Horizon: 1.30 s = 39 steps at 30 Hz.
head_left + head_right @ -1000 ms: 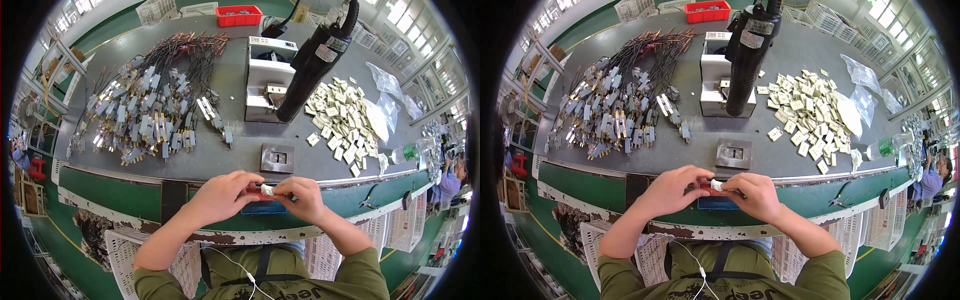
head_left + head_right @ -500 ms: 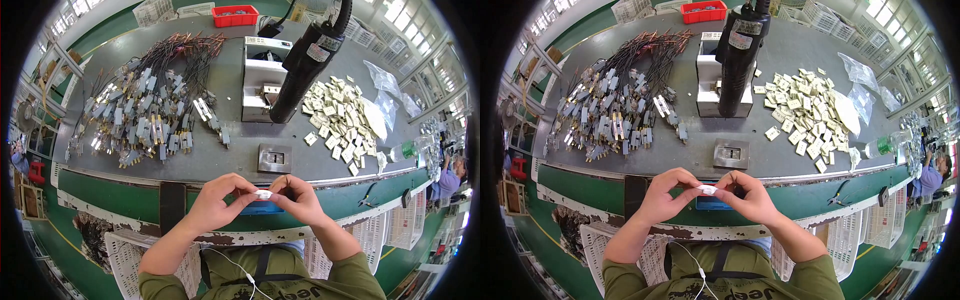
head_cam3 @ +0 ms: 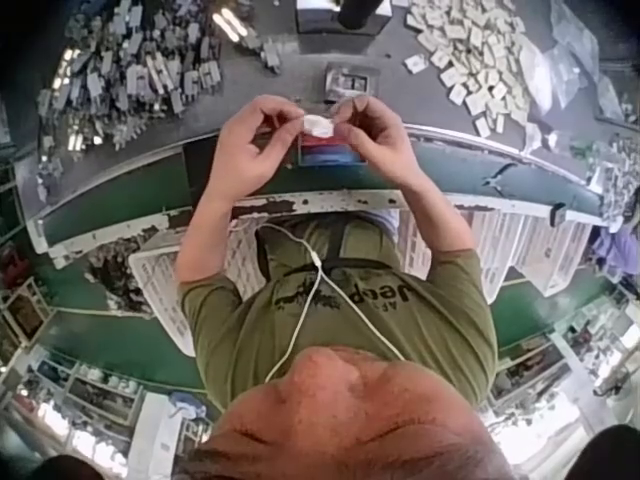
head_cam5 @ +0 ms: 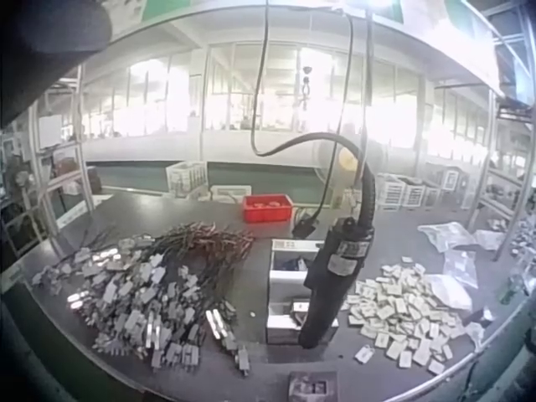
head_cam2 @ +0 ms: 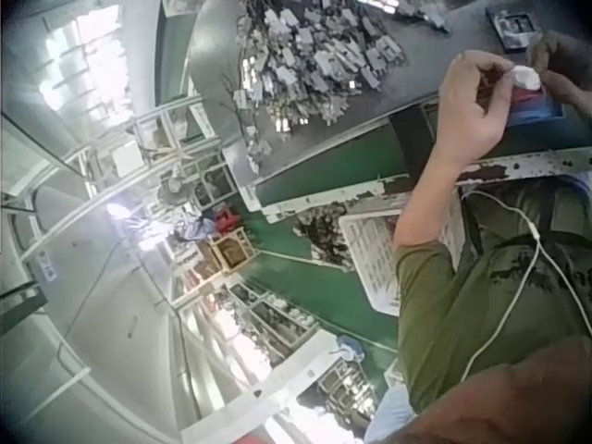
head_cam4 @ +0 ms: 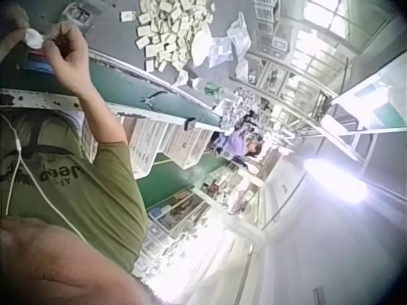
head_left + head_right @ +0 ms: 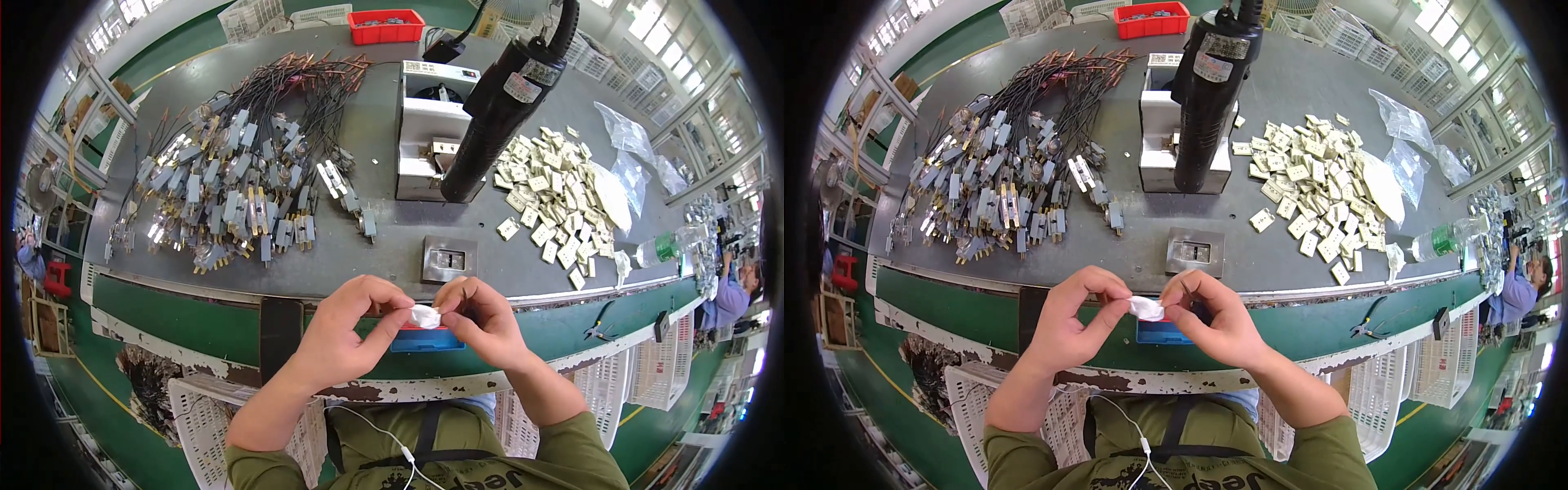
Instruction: Assembling small electronic components by inserting paper tabs and using a tool on a factory production line.
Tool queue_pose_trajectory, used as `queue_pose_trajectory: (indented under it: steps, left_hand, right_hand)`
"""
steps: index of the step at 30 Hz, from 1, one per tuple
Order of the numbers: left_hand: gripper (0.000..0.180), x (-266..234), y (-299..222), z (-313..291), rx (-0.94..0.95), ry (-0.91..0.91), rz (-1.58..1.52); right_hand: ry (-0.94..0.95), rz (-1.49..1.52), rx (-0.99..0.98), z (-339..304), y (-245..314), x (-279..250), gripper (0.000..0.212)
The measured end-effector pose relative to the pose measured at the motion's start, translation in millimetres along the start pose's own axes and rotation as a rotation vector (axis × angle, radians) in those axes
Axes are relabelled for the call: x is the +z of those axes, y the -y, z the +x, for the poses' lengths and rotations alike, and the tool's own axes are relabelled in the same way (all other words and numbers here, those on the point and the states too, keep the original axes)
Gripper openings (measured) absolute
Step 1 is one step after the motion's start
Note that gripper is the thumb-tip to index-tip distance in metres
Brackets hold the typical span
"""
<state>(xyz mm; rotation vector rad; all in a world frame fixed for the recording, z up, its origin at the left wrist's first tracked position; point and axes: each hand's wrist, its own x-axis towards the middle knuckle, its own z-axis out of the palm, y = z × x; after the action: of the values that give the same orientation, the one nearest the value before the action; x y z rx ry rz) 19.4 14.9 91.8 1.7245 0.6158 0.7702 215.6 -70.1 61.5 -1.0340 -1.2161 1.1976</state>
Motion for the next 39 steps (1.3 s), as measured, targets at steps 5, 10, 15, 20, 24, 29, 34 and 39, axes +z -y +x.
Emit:
queue_pose_trajectory:
  steps: [5, 10, 15, 20, 24, 29, 34, 39]
  left_hand:
    - [0.014, -5, -4, 6, 0.17, 0.011, 0.202]
    - [0.017, -7, -17, 9, 0.129, 0.015, 0.259]
    - [0.015, -17, -18, 12, 0.206, 0.087, 0.6]
    - [0.007, -19, -9, 12, 0.088, 0.034, 0.169]
    - [0.005, -19, -18, 11, 0.034, 0.025, 0.208]
    - [0.011, -25, -22, 13, 0.068, 0.008, 0.212]
    - [0.016, -28, -7, 13, 0.141, -0.058, 0.048]
    - [0.018, -23, -20, 13, 0.028, -0.107, 0.0]
  right_hand:
    - [0.013, -0.174, -0.014, 19, 32, 7, 0.016]
    - [0.05, -0.255, 0.189, 22, 30, 3, 0.013]
    - [0.038, -0.242, 0.16, 22, 34, 1, 0.009]
    - [0.04, -0.11, 0.123, 20, 36, 1, 0.011]
    - [-0.014, -0.071, 0.103, 21, 35, 3, 0.014]
    - [-0.07, -0.007, -0.012, 21, 37, 1, 0.015]
    - [-0.054, 0.041, -0.05, 22, 34, 2, 0.016]
    - [-0.045, -0.074, -0.012, 25, 33, 3, 0.019]
